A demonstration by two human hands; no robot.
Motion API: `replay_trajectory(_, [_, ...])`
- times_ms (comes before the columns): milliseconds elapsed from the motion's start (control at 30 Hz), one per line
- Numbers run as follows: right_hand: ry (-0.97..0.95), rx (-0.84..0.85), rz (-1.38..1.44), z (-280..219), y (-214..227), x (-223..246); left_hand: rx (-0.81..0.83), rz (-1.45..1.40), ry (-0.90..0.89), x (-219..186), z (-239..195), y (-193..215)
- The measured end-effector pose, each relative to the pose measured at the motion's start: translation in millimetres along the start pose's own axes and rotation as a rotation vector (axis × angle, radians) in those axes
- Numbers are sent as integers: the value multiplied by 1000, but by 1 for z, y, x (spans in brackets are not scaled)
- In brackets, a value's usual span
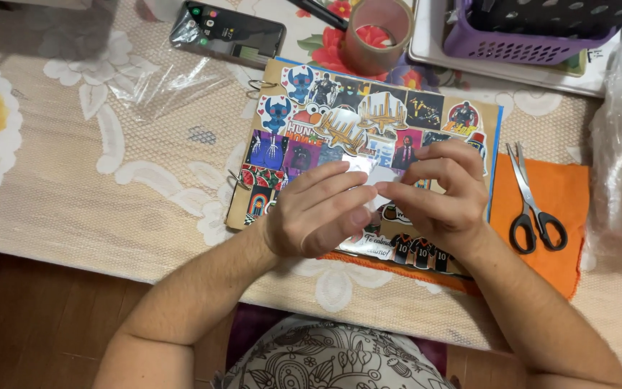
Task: The person arranges various stickers on a page in a binder. They use scissors to trim sticker edges and reposition items to fit the layout. The person closes the binder at the end.
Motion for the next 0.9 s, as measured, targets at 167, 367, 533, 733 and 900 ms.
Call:
replay_trajectory(167, [12,15,-23,5,1,3,-15,30,41,7,-5,-5])
replay_trajectory(367, [-30,5,-90,12,12,14,65,-64,103,13,-6,-7])
replay_trajectory(533, [-637,-242,134,-33,82,-36,270,-175,139,24,-15,-18])
replay_trajectory(733, [-1335,-311,498,-117,82,-62,278,-121,84,21,-10,-16])
replay_trajectory(900, [-1485,-218,565,-108,55,-61,291,-98,78,20,-11,-16])
Point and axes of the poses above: each hand's wrist, its own z-axis towards the middle knuckle, its own y-axis out of the back of the hand, x = y × z, the point moved 7 cm from there along z, towards the middle knuckle, and after that the axes turned 11 degrees about z, right-handed, at the moved point
